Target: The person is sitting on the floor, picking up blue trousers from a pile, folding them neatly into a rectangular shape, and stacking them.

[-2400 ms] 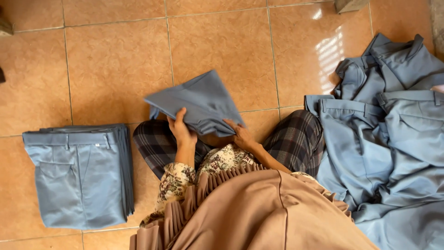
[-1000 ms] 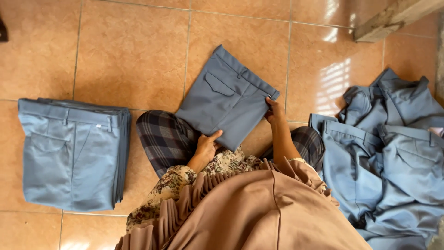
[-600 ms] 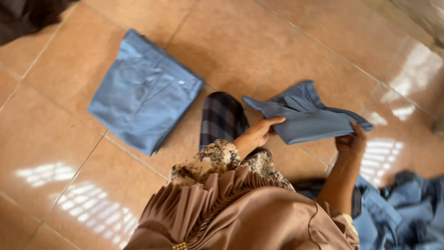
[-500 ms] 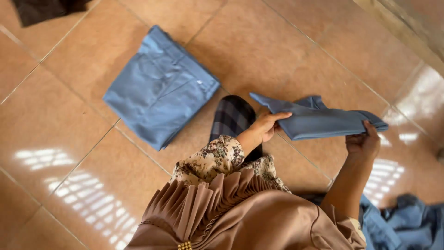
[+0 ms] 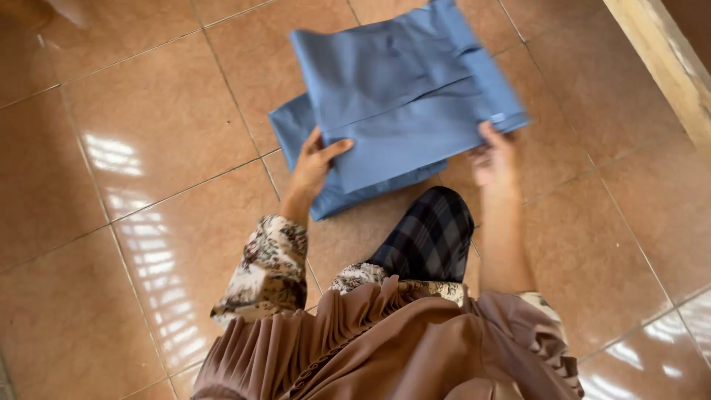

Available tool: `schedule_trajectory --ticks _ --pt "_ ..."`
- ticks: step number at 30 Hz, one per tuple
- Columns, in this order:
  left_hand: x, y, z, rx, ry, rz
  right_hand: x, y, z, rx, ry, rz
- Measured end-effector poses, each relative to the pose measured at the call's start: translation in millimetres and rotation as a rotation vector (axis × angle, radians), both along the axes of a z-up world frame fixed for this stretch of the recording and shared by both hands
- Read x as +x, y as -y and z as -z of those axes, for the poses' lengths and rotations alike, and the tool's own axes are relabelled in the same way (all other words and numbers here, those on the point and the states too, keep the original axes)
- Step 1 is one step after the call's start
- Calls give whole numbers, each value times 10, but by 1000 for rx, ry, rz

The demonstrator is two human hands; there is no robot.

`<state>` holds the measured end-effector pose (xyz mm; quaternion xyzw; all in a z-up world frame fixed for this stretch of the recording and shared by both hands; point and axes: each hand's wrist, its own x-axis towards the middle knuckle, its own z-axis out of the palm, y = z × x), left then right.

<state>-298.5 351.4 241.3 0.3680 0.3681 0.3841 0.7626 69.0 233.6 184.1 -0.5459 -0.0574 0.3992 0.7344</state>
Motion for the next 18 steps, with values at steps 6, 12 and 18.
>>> schedule_trajectory --ticks 6,12,18 --pt "-896 -20 1713 -180 -402 -177 -963 -282 1323 -300 -138 -193" --pt "-846 113 1940 -186 -315 -237 -928 -226 1279 -284 -45 -167" --pt "-865 132 2063 -129 -297 -261 -1018 -154 1080 -281 -35 -152"
